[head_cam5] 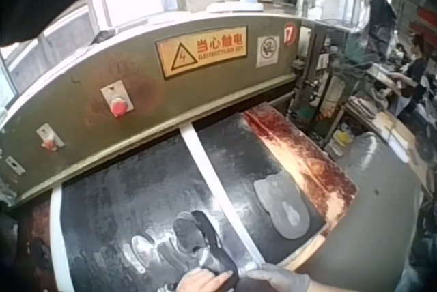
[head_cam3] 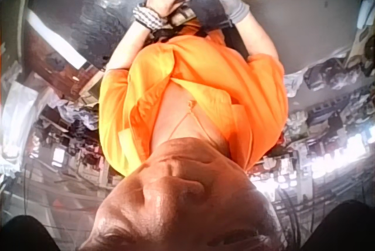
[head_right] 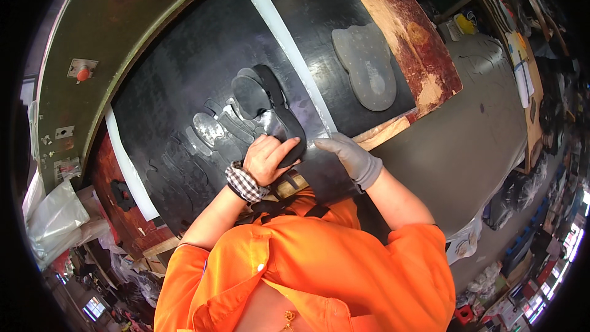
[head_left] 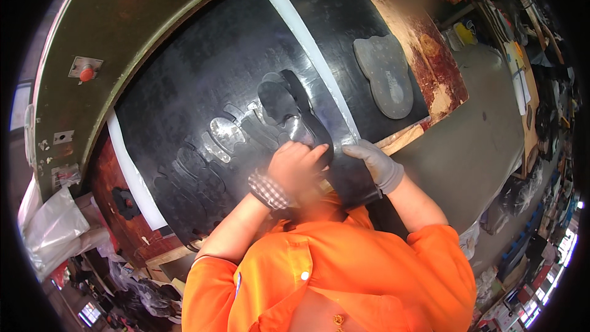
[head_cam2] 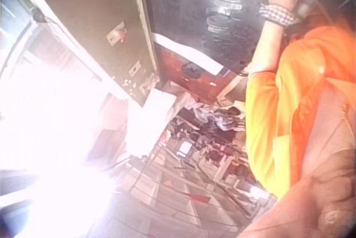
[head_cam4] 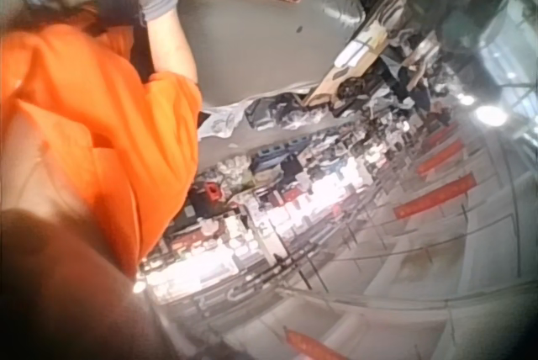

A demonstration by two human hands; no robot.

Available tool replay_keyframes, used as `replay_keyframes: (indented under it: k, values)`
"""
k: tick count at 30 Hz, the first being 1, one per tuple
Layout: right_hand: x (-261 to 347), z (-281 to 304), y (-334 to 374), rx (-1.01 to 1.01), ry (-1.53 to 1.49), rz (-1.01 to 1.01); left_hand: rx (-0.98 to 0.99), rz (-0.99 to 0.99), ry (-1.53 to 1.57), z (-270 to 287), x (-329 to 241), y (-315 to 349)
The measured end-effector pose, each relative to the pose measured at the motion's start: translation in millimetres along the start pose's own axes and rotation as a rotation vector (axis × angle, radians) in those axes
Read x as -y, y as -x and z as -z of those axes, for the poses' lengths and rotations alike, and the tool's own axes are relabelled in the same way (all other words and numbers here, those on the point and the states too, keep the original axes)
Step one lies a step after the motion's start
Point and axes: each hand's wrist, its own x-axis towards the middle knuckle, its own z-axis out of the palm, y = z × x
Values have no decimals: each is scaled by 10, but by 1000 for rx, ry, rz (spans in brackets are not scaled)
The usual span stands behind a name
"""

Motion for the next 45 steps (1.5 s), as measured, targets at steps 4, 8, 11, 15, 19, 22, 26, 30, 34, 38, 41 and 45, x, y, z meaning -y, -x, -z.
replay_keyframes:
  k: [4,8,11,15,19,22,26,30,34,38,41,45]
  values:
    - [-138,19,-49,245,-571,-152,-99,56,113,-121,119,141]
    - [-205,-128,-80,170,-479,-55,-155,276,174,-52,148,141]
    - [-60,-258,105,-77,437,129,-129,670,639,-35,186,157]
    - [149,-441,289,-625,1385,405,-444,796,1085,-104,281,231]
    - [-182,-744,23,-464,1810,896,-423,802,1027,36,302,123]
    - [-455,-798,-246,-366,2093,634,-807,952,1027,497,266,-50]
    - [-528,-762,-226,-421,2070,608,-1038,568,923,1764,433,-32]
    - [-457,-948,-58,-456,2016,748,-906,209,813,2515,446,154]
    - [-446,-1212,-22,-391,1691,362,-668,344,94,2318,275,409]
    - [-240,-1032,-284,-127,867,-156,-241,209,-58,1080,146,798]
    - [-340,-880,-451,-50,204,-209,-105,144,-102,394,84,1160]
    - [-503,-866,-428,148,13,17,-153,192,12,226,130,1380]
